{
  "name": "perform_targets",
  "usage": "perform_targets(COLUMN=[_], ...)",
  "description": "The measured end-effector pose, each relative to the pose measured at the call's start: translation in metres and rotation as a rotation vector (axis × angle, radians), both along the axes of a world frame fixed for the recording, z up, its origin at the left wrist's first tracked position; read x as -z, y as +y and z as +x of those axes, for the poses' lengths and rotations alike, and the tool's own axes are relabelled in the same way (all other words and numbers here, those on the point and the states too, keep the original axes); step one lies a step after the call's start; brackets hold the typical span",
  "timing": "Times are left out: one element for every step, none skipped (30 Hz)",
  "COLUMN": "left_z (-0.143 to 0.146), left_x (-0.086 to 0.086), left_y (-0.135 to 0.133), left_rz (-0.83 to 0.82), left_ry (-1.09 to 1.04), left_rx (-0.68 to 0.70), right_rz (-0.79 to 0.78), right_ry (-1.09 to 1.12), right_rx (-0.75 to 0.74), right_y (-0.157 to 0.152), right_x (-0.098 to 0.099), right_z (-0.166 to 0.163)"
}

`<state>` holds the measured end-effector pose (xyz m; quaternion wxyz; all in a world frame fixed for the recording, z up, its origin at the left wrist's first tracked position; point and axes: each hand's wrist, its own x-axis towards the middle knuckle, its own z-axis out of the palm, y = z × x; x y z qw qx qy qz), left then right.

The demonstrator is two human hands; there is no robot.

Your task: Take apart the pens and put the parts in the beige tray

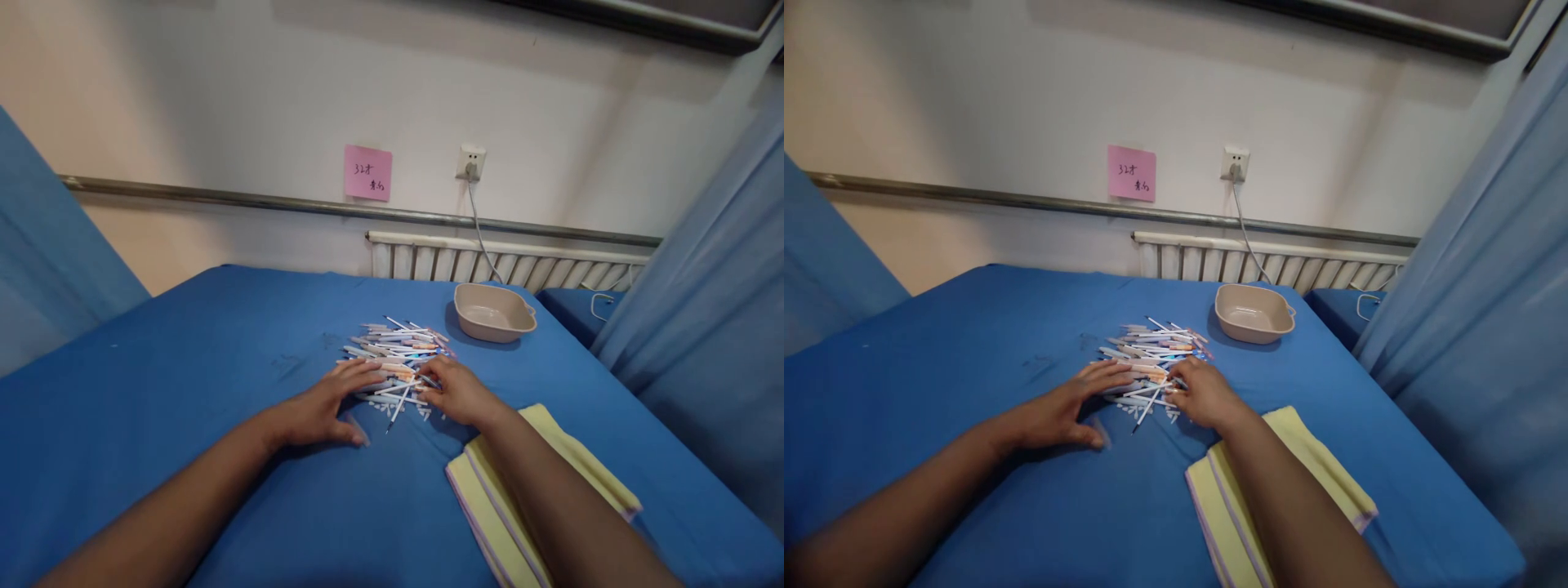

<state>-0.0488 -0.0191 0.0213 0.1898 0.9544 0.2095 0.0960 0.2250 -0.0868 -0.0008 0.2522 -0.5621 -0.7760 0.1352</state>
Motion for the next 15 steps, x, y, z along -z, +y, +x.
perform_targets(left_z=[-0.003,-0.003,-0.002,0.001,0.005,0.011,0.018,0.024,0.030,0.035,0.039,0.042,0.043,0.043,0.042], left_x=[0.003,0.006,0.010,0.014,0.018,0.021,0.024,0.026,0.027,0.028,0.028,0.028,0.027,0.026,0.025], left_y=[-0.003,-0.005,-0.007,-0.009,-0.010,-0.011,-0.011,-0.011,-0.010,-0.009,-0.008,-0.007,-0.007,-0.006,-0.006], left_rz=[0.019,0.042,0.069,0.100,0.131,0.163,0.194,0.219,0.240,0.259,0.275,0.285,0.291,0.294,0.292], left_ry=[0.021,0.026,0.015,-0.001,-0.018,-0.040,-0.064,-0.083,-0.101,-0.118,-0.134,-0.152,-0.172,-0.196,-0.220], left_rx=[-0.015,-0.038,-0.066,-0.092,-0.114,-0.146,-0.186,-0.224,-0.251,-0.271,-0.283,-0.290,-0.296,-0.304,-0.315], right_rz=[-0.009,-0.017,-0.021,-0.021,-0.016,-0.007,0.005,0.016,0.027,0.038,0.046,0.050,0.052,0.056,0.061], right_ry=[-0.031,-0.060,-0.088,-0.113,-0.133,-0.150,-0.163,-0.174,-0.182,-0.185,-0.187,-0.186,-0.182,-0.177,-0.172], right_rx=[-0.013,-0.022,-0.026,-0.026,-0.020,-0.005,0.016,0.042,0.071,0.101,0.122,0.132,0.135,0.130,0.122], right_y=[-0.002,-0.005,-0.006,-0.008,-0.009,-0.009,-0.008,-0.008,-0.007,-0.006,-0.004,-0.004,-0.003,-0.003,-0.003], right_x=[-0.002,-0.003,-0.003,-0.003,-0.002,-0.001,0.001,0.003,0.005,0.006,0.008,0.008,0.009,0.008,0.007], right_z=[0.000,-0.002,-0.003,-0.006,-0.009,-0.013,-0.016,-0.020,-0.023,-0.025,-0.026,-0.027,-0.027,-0.026,-0.025])
